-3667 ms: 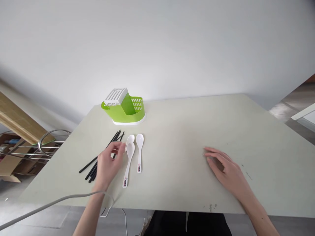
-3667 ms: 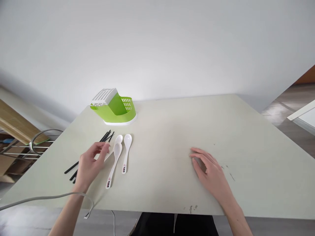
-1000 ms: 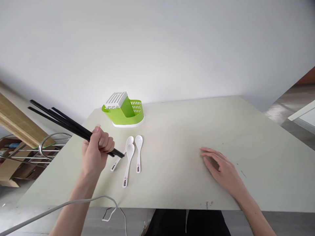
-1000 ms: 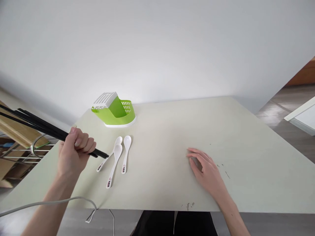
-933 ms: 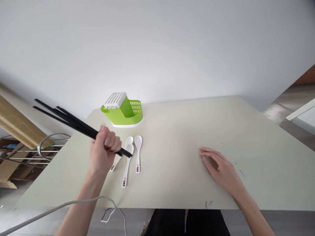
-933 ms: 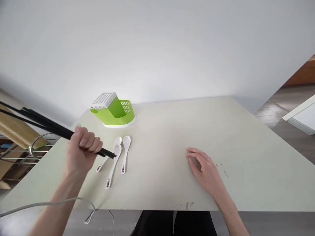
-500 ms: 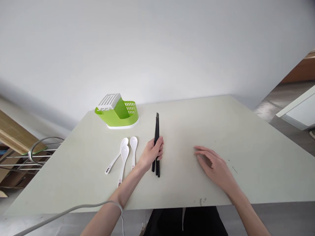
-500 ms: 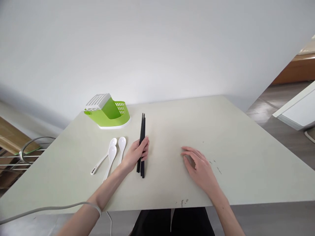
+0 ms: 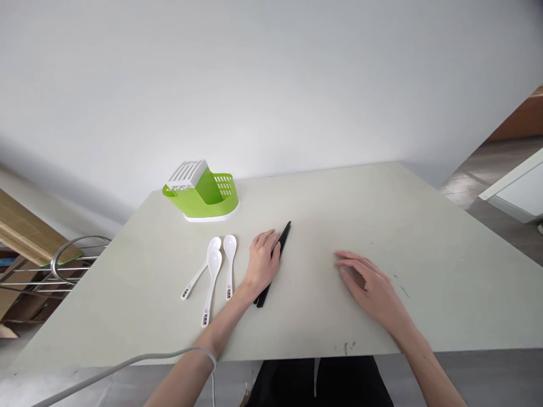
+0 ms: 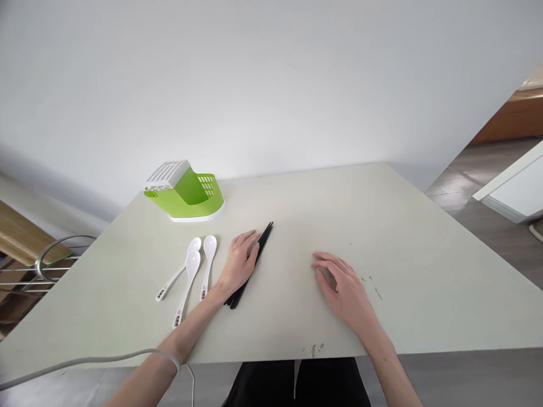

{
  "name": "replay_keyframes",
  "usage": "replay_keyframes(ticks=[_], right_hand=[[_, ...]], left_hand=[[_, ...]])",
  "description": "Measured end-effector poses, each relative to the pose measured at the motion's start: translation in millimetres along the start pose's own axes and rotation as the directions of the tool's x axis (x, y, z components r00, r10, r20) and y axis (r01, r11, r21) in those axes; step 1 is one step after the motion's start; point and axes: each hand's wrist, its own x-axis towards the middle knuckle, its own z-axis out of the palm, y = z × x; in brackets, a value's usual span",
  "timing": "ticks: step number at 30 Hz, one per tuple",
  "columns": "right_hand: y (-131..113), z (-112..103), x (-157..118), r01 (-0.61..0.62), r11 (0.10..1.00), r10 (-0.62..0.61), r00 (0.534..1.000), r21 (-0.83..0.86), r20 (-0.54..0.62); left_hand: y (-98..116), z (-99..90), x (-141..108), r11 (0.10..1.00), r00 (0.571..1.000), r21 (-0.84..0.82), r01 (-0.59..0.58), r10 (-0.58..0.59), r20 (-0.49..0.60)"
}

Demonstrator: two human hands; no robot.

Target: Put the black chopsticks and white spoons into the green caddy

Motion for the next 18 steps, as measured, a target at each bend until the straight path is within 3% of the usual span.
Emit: replay_keyframes(ticks=[5,11,15,18], right_hand=[[1,0,1,0.013,1.000,-0.013,1.000,0.000,0.002],[1,-1,0,0.008,1.000,-0.008,1.000,0.011,0.009],[0,-1,0,-0.002,1.000,0.002,1.000,0.013,0.006],[0,-2,0,-0.006,1.000,0.006,1.000,0.021,0.016]], left_hand=[[4,-12.5,-6,1.000,0.999,-0.018,-0.008,0.008,-0.040],[16,-52.0,-19,1.000,0.995,-0.017,-0.013,0.011,-0.101],[-3,-84.4,-26,0.993,0.973,0.105,0.054,-0.029,-0.230],[-26,-102.0,-35,0.960,0.961,0.193,0.201,-0.155,-0.227]])
